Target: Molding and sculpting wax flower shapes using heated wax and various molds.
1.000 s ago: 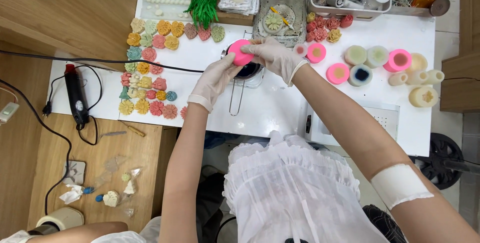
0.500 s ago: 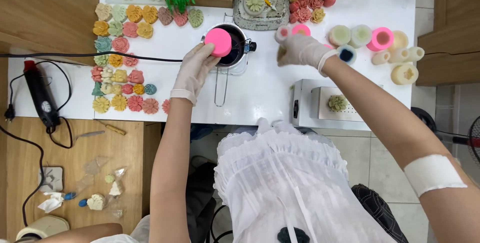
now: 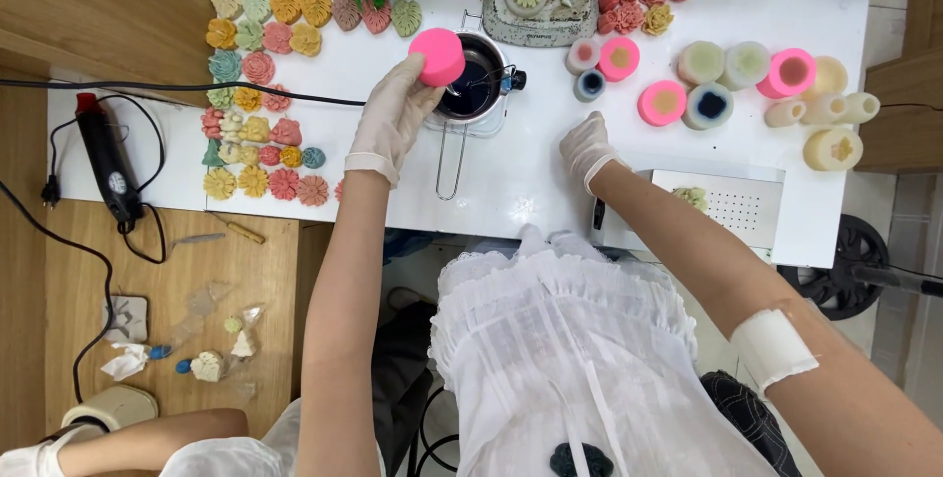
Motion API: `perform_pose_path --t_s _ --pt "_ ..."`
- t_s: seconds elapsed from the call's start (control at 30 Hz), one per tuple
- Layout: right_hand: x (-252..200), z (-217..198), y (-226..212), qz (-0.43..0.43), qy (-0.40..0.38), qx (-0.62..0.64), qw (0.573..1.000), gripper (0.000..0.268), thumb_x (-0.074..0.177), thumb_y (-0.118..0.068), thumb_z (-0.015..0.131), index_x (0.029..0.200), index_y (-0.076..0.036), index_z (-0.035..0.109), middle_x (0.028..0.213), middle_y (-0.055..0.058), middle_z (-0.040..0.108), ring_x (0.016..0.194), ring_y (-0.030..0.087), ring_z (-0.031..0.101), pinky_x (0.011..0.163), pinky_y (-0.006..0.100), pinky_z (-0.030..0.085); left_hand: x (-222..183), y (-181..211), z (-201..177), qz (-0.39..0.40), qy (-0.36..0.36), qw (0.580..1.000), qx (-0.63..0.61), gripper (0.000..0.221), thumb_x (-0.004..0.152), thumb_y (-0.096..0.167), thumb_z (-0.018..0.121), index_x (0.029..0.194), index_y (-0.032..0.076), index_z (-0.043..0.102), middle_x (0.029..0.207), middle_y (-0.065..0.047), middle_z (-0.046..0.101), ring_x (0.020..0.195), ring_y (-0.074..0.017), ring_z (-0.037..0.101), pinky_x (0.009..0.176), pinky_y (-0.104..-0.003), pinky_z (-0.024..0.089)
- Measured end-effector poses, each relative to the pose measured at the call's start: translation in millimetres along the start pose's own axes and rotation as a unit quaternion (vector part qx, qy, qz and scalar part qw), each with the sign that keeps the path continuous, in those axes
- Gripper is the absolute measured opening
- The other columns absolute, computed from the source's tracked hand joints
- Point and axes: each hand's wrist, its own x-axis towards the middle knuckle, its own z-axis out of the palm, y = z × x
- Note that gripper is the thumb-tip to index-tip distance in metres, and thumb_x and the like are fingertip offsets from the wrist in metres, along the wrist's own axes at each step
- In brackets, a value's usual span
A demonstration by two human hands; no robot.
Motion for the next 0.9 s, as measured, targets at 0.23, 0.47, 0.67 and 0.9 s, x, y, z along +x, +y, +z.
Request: perform_pose_path --t_s 0.23,0.47,0.67,0.9 --pt "7 6 -6 0.016 -0.029 0.029 0.999 0.024 0.085 -0.021 0.074 0.107 -0.013 0.077 0.1 0.002 0.072 0.093 0.016 0.066 0.077 0.038 0.039 -15 -1 34 0.064 0.023 0.984 0.168 0.044 0.099 0.017 0.063 0.14 0.002 0.055 0.123 -0.011 0.067 0.101 -0.0179 0.071 0.092 -0.033 0.063" --pt "30 40 -18 0.005 0.066 0.052 0.996 0.015 0.081 -0.014 0.074 0.096 -0.014 0.077 0.093 0.003 0.073 0.084 0.018 0.068 0.067 0.035 0.045 -16 -1 42 0.069 -0.015 0.983 0.167 0.054 0.098 0.013 0.054 0.151 0.015 0.043 0.122 -0.009 0.063 0.097 -0.0143 0.064 0.087 -0.034 0.058" --pt "45 61 -23 0.04 0.121 0.118 0.985 0.014 0.08 -0.012 0.075 0.094 -0.013 0.077 0.091 0.007 0.075 0.085 0.023 0.074 0.065 0.037 0.054 -38 0 64 0.051 -0.031 0.986 0.153 0.055 0.089 0.012 0.074 0.137 0.005 0.05 0.122 -0.008 0.065 0.108 -0.0163 0.066 0.092 -0.033 0.057" --pt "-43 -82 47 0.078 0.189 0.445 0.872 0.018 0.086 -0.028 0.071 0.093 -0.014 0.079 0.092 0.015 0.075 0.087 0.034 0.072 0.08 0.046 0.057 -37 -3 64 0.127 0.024 0.942 0.309 0.07 0.075 0.006 0.086 0.134 0.004 0.049 0.118 -0.008 0.067 0.103 -0.0152 0.067 0.09 -0.029 0.059"
